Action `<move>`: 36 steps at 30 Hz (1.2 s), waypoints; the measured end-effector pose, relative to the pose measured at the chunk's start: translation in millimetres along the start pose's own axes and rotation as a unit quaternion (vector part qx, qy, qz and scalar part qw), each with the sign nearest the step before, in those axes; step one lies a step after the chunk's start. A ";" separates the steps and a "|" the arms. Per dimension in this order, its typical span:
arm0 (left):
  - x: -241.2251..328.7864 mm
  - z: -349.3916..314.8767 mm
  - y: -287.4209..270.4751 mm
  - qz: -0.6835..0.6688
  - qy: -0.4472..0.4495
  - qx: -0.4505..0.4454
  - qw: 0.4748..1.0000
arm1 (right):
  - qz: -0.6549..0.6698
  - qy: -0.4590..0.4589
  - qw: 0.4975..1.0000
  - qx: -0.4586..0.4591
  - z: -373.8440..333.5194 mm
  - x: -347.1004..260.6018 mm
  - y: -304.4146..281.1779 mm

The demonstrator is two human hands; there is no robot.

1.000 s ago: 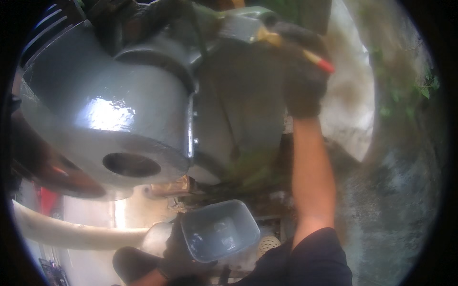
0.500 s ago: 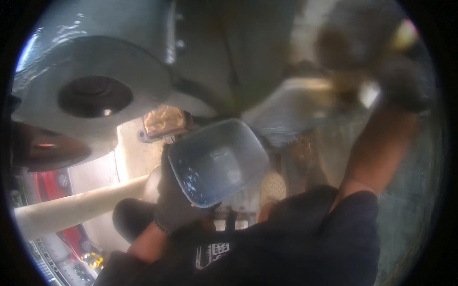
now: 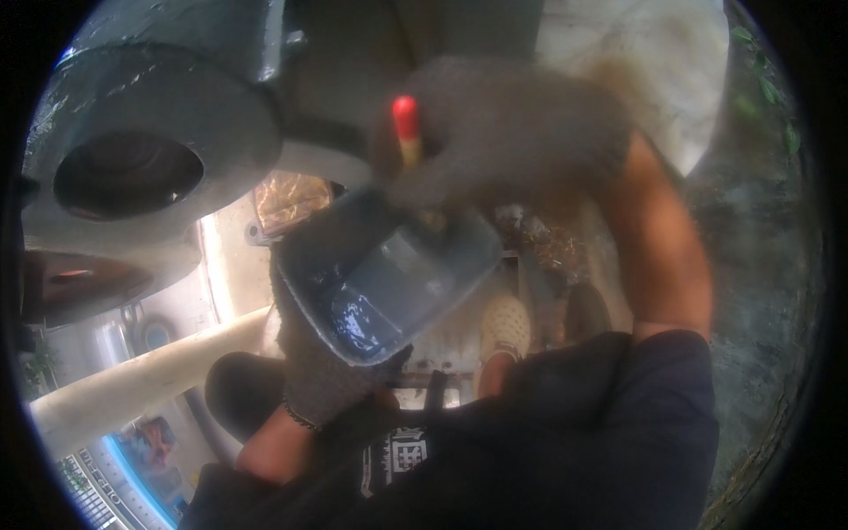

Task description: The person paints a large metal machine part with gray paint using a brush. They repeatedly dip the brush into a small container and apply paint to the curved and flat surfaces of the part.

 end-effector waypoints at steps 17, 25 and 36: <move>-0.5 -1.7 -10.1 -0.051 0.015 0.003 0.999 | -0.032 0.042 0.662 0.748 -144.1 124.9 -106.0; 8.2 -8.4 -6.6 0.027 0.050 0.011 0.998 | 0.033 -0.172 0.691 0.701 -5.8 75.6 -113.7; 3.7 -23.8 -17.7 -0.061 0.025 0.027 0.997 | 0.355 -0.289 0.621 0.636 66.2 84.1 -118.6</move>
Point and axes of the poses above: each hand's wrist, its own z-axis towards the middle knuckle, its own y-axis out of the palm, x = y × z, the point moved 2 cm from there along z, towards the middle knuckle, and after that the axes turned 8 degrees about -z, right-handed, at the moved point
